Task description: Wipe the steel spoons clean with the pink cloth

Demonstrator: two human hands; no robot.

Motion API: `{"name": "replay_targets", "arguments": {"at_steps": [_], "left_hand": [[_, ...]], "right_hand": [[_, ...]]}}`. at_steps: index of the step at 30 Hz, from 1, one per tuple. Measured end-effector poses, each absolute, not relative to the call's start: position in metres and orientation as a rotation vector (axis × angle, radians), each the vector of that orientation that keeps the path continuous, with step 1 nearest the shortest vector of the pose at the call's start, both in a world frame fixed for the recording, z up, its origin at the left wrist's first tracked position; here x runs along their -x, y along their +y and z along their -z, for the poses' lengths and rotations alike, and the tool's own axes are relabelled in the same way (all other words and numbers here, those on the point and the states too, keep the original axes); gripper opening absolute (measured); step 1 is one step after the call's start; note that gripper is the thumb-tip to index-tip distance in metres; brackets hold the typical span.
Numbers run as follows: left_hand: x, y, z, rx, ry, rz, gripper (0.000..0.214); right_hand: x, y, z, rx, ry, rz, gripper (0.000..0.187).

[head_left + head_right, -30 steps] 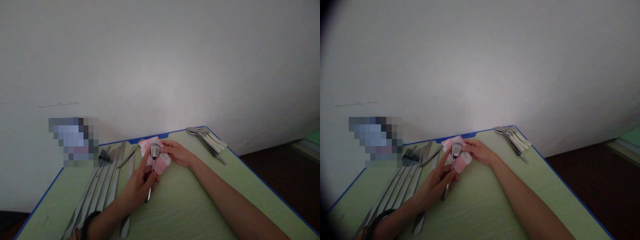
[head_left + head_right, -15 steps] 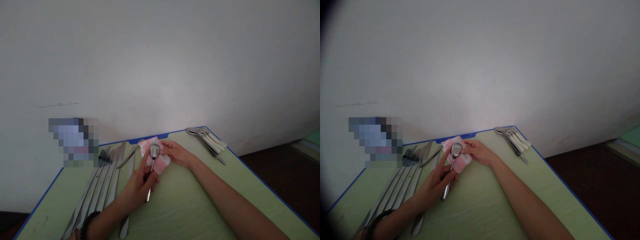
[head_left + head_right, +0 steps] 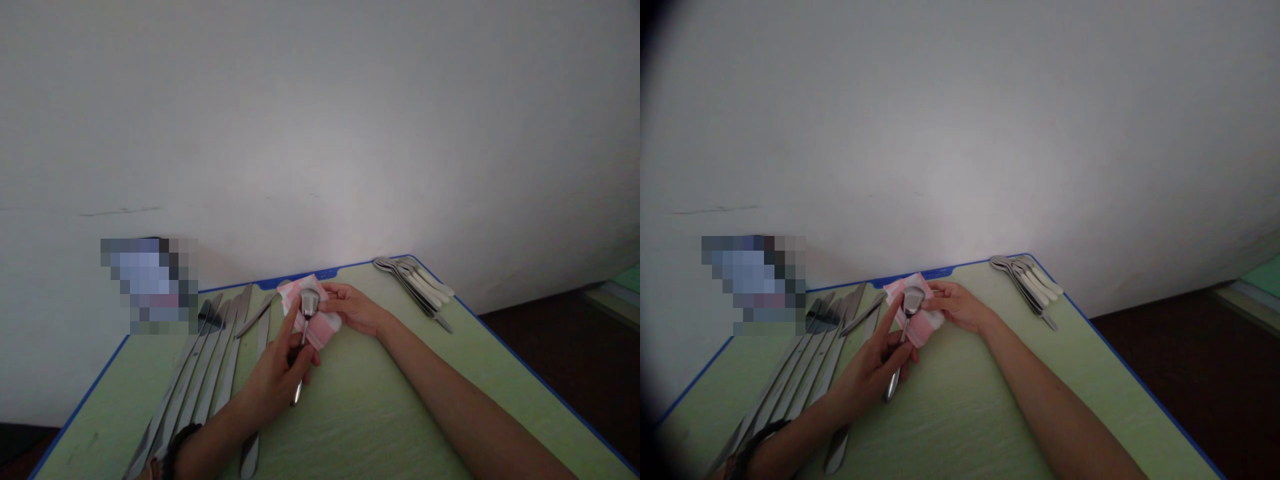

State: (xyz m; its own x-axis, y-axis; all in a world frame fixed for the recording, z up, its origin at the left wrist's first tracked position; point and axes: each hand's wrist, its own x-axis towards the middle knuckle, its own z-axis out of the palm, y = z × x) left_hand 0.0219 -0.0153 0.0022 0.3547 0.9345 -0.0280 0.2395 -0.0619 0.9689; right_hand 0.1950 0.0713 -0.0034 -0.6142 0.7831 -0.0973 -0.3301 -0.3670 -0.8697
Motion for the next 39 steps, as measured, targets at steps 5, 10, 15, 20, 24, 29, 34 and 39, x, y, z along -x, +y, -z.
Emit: {"name": "replay_targets", "arguments": {"at_steps": [5, 10, 15, 20, 24, 29, 34, 39], "left_hand": [[-0.023, -0.0155, -0.0021, -1.542, 1.094, -0.82, 0.076], [-0.0223, -0.0156, -0.0003, -1.542, 1.099, -0.816, 0.075], [-0.0216, -0.0154, -0.0015, -1.564, 1.106, -0.807, 0.075], [-0.0218, -0.0149, -0.002, -1.552, 1.087, -0.812, 0.076], [-0.0216, -0.015, 0.0001, -1.602, 1.078, -0.813, 0.075], [-0.0215, -0.0161, 0.0006, -1.632, 1.054, -0.802, 0.07], [-0.0203, -0.0175, -0.0012, -1.731, 1.012, -0.744, 0.065], [-0.019, -0.0192, -0.0041, -1.808, 0.993, -0.701, 0.069]], "right_hand": [[-0.1943, 0.07, 0.001, 0.656, -1.143, -2.018, 0.046], [-0.1943, 0.0693, 0.0002, 0.646, -1.148, -2.015, 0.047], [-0.1941, 0.0691, -0.0005, 0.644, -1.138, -2.026, 0.047], [-0.195, 0.0693, 0.0002, 0.654, -1.129, -2.029, 0.047], [-0.1971, 0.071, 0.0028, 0.681, -1.056, -2.012, 0.041], [-0.1981, 0.0725, 0.0044, 0.69, -0.996, -1.995, 0.037], [-0.1984, 0.0708, 0.0028, 0.637, -1.038, -2.045, 0.03], [-0.1989, 0.0689, 0.0011, 0.575, -1.094, -2.083, 0.028]]}}
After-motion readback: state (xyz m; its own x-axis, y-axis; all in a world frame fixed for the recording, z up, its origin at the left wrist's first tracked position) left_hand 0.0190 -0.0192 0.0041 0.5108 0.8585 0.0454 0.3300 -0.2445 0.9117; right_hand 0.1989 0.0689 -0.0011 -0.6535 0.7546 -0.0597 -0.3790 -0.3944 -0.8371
